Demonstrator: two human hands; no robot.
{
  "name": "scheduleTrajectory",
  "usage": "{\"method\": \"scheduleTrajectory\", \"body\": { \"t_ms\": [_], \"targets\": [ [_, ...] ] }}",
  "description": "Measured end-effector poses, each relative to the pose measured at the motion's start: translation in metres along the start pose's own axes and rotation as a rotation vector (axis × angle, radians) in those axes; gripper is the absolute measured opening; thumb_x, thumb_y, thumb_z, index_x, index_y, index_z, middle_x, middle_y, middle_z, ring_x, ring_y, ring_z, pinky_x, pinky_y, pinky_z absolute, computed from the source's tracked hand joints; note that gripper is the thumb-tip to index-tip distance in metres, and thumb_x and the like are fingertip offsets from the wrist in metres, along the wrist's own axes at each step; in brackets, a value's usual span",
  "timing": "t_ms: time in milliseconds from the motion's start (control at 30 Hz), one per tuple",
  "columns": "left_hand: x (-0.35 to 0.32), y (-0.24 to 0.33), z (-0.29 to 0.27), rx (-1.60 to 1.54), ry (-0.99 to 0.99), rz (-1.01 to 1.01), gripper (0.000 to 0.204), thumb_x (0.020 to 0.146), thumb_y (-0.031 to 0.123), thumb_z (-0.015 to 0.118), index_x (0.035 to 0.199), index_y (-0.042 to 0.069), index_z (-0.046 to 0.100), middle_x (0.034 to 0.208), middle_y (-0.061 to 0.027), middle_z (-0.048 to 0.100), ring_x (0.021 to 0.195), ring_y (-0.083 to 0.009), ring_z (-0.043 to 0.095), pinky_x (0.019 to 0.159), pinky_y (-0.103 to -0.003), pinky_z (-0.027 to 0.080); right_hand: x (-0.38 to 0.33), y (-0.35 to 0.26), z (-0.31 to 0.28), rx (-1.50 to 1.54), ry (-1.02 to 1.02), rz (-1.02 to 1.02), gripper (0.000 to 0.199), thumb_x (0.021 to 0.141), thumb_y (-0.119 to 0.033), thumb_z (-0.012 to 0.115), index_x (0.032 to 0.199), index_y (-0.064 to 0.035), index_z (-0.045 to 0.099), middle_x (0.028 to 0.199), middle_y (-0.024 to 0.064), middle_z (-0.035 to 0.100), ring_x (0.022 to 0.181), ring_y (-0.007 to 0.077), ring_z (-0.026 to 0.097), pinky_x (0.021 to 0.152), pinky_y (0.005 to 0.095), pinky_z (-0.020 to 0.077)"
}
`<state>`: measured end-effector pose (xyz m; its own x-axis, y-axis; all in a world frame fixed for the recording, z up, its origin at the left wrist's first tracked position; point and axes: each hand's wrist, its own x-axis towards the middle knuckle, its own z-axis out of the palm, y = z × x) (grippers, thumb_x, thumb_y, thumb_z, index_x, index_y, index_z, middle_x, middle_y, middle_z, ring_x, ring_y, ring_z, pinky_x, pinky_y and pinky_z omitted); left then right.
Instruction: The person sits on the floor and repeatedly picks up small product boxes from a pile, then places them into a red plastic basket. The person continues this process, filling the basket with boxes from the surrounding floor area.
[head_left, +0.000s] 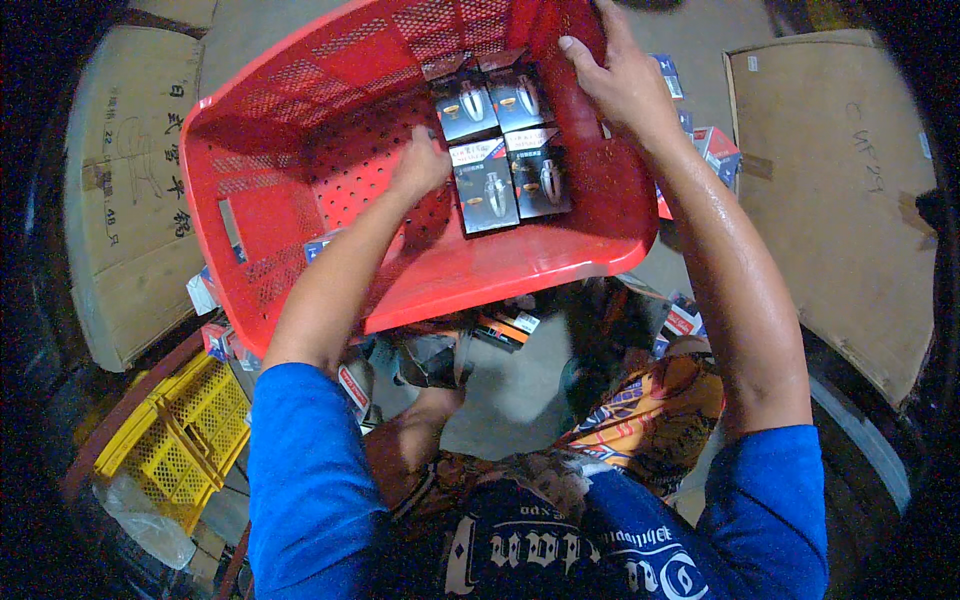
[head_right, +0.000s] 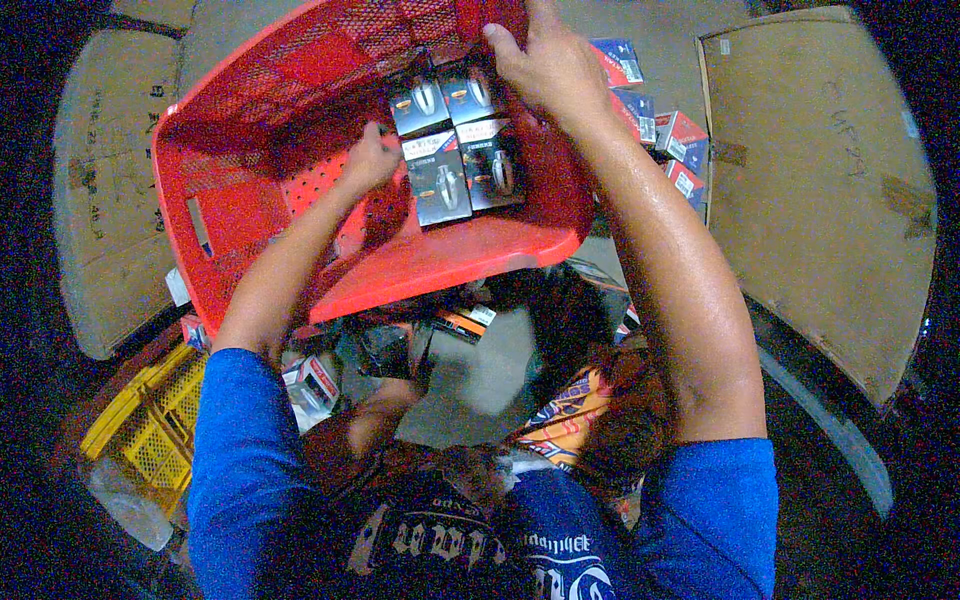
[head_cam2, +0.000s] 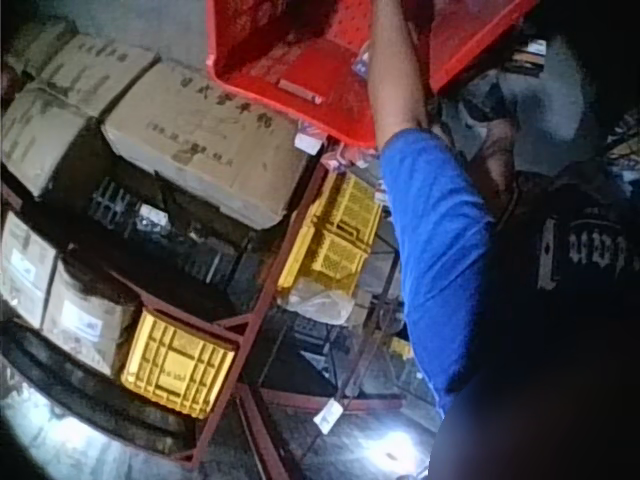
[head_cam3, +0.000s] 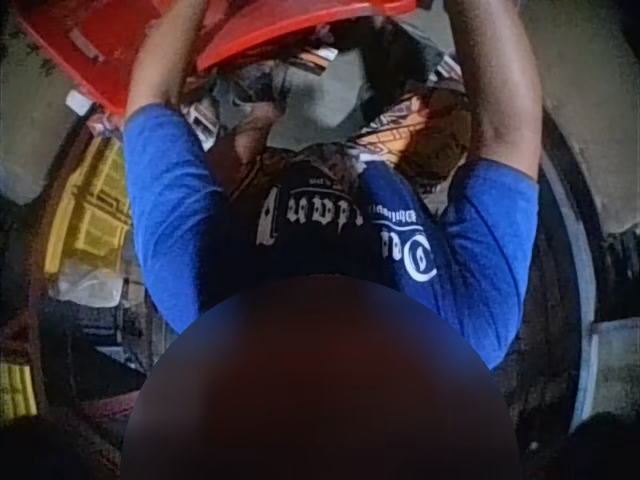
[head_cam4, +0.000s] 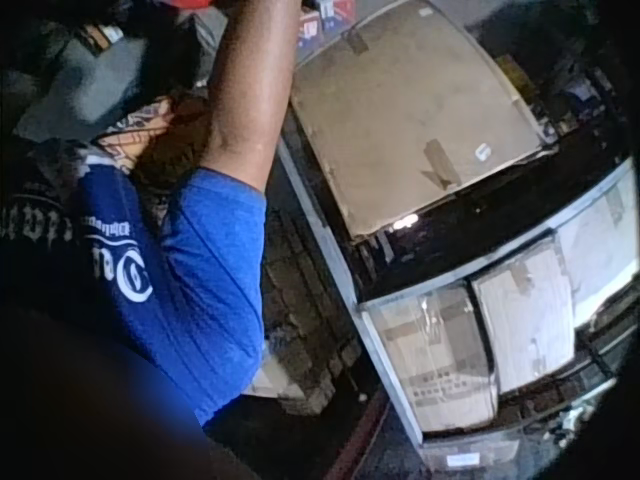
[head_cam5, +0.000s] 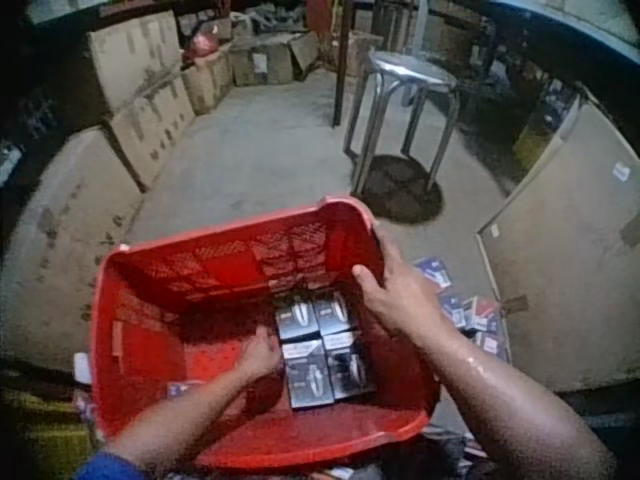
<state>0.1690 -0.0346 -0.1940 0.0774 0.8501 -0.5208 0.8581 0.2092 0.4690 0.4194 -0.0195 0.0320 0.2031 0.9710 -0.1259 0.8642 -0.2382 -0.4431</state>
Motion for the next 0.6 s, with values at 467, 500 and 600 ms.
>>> {"method": "scheduleTrajectory", "body": {
  "t_ms": [467,500,600],
  "targets": [
    [0.014,-0.015,0.018,-0.109,-0.346,0.098,0.039,0.097,0.037,0.055,0.095,0.0,0.065,0.086,-0.0168,0.069,0.077,-0.0287,0.067,0.066,-0.045,0.053,-0.001,0.002,0.001,0.068,-0.011,0.012,0.07,0.094,-0.04,0.055,0.152,-0.0158,0.026,0.12,0.0288,0.062,0.109,0.0455,0.062,0.094,0.0489,0.0487],
    [0.01,-0.014,0.016,-0.245,-0.417,-0.014,0.04,0.098,0.039,0.053,0.096,0.001,0.064,0.084,-0.0151,0.068,0.074,-0.0274,0.065,0.062,-0.045,0.051,-0.001,0.001,0.0,0.057,-0.015,0.016,0.07,0.094,-0.04,0.055,0.152,-0.0158,0.026,0.121,0.0287,0.062,0.109,0.0455,0.062,0.094,0.0489,0.0487],
    [-0.007,-0.007,0.01,-0.631,-0.647,-0.222,0.043,0.1,0.044,0.047,0.098,0.005,0.061,0.08,-0.011,0.064,0.066,-0.0241,0.061,0.052,-0.044,0.046,-0.003,-0.001,-0.002,0.04,0.013,0.0,0.07,0.094,-0.041,0.055,0.152,-0.0164,0.026,0.12,0.029,0.062,0.108,0.0457,0.062,0.094,0.0493,0.0489]
  ]
}}
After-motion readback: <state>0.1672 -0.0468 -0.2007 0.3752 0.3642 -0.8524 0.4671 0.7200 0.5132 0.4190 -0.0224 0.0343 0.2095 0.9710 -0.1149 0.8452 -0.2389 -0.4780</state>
